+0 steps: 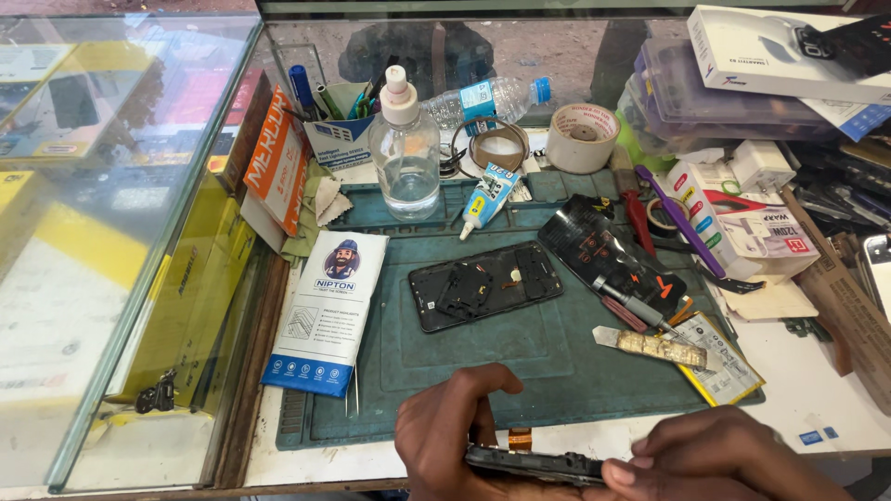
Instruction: The person disassembles a smartphone using a screwdriver and a prying tool to remove internal components and separate the screen from the device body.
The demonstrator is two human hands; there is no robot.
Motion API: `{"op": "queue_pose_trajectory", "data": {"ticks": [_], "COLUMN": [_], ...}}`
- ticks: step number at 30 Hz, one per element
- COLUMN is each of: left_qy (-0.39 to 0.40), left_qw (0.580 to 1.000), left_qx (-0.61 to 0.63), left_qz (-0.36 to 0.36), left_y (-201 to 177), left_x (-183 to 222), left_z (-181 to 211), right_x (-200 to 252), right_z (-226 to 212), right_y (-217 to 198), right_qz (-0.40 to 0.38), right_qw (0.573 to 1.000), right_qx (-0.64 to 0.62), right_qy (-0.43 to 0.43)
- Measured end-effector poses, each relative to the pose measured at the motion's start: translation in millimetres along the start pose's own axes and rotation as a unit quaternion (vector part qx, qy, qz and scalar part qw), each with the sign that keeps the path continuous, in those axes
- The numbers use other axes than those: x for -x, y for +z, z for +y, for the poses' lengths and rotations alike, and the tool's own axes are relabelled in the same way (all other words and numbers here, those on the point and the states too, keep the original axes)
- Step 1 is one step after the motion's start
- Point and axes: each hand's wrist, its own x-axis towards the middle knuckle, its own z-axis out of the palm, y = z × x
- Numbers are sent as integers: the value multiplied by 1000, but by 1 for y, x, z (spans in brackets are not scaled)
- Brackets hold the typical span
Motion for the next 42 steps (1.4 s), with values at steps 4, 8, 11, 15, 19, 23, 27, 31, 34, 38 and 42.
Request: {"op": "queue_pose_trajectory", "data": {"ticks": [4,8,11,15,19,23,27,31,34,38,42], "left_qy": [16,0,30,21,16,27,21,14,18,22,21], "left_qw": [999,999,999,999,997,990,992,990,987,983,982], "left_qx": [25,35,29,17,41,59,55,58,65,88,84], "left_qz": [-15,-38,-34,-39,-66,-121,-113,-131,-146,-160,-169], "left_y": [0,-2,-3,-5,-5,-11,-9,-9,-11,-9,-8], "left_x": [-1,3,-1,-2,-7,-13,-13,-13,-14,-19,-25], "left_z": [-15,-15,-13,-3,-3,-5,0,-3,-6,-9,-1], "right_x": [12,11,-11,-13,-10,5,-5,-13,-3,-15,-17], "right_z": [-48,-62,-43,-33,-50,-84,-52,-48,-97,-137,-160], "right_y": [37,8,-21,-12,7,23,2,-3,23,-11,-27], "right_qz": [220,141,-70,-149,32,284,168,93,345,216,172], "right_qw": [967,951,985,937,921,898,893,905,874,885,894], "right_qx": [15,144,121,136,384,229,296,364,232,302,277], "right_qy": [-129,-235,-100,286,-56,-245,-294,-199,-250,-281,-308]}}
